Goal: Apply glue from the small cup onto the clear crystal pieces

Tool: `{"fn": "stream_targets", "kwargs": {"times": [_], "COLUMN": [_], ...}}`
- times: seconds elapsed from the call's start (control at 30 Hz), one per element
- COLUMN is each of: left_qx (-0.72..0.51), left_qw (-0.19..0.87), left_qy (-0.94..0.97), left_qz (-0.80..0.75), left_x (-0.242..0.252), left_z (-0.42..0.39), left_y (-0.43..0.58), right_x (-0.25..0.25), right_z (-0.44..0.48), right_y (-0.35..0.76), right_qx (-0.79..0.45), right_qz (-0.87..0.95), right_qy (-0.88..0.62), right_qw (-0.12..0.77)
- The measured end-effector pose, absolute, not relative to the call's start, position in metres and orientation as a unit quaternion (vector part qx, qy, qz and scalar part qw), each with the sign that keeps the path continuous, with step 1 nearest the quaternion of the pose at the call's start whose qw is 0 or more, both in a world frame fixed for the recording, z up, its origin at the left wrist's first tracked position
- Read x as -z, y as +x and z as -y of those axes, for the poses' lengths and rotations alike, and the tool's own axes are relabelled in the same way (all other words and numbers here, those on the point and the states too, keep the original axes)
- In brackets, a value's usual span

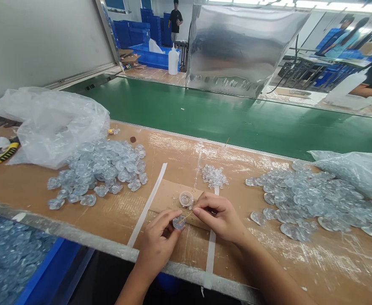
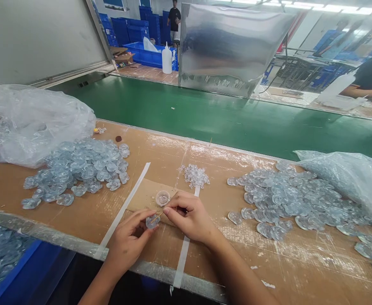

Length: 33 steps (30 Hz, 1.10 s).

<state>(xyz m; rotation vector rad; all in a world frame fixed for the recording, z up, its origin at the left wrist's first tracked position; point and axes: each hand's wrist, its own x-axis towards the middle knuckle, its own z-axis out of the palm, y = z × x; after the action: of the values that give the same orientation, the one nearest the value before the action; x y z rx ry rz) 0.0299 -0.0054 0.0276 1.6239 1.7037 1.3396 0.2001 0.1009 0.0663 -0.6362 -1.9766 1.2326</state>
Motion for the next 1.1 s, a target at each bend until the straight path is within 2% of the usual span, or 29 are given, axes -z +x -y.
{"fn": "stream_targets", "kwargs": {"times": [1.1], "left_qx": [-0.466], "left_qw": [0.205], "left_qy": [0.585], "left_qz": [-0.631], "left_x": [-0.0335], "left_z": [0.0053], "left_y": [0.0312], "right_x": [-0.0631], "right_z": [-0.0994], "right_y": [0.1994], "right_qx": [-0.418], "right_qz": [0.785], "right_qy": [-0.216], "right_qw": [0.403]}}
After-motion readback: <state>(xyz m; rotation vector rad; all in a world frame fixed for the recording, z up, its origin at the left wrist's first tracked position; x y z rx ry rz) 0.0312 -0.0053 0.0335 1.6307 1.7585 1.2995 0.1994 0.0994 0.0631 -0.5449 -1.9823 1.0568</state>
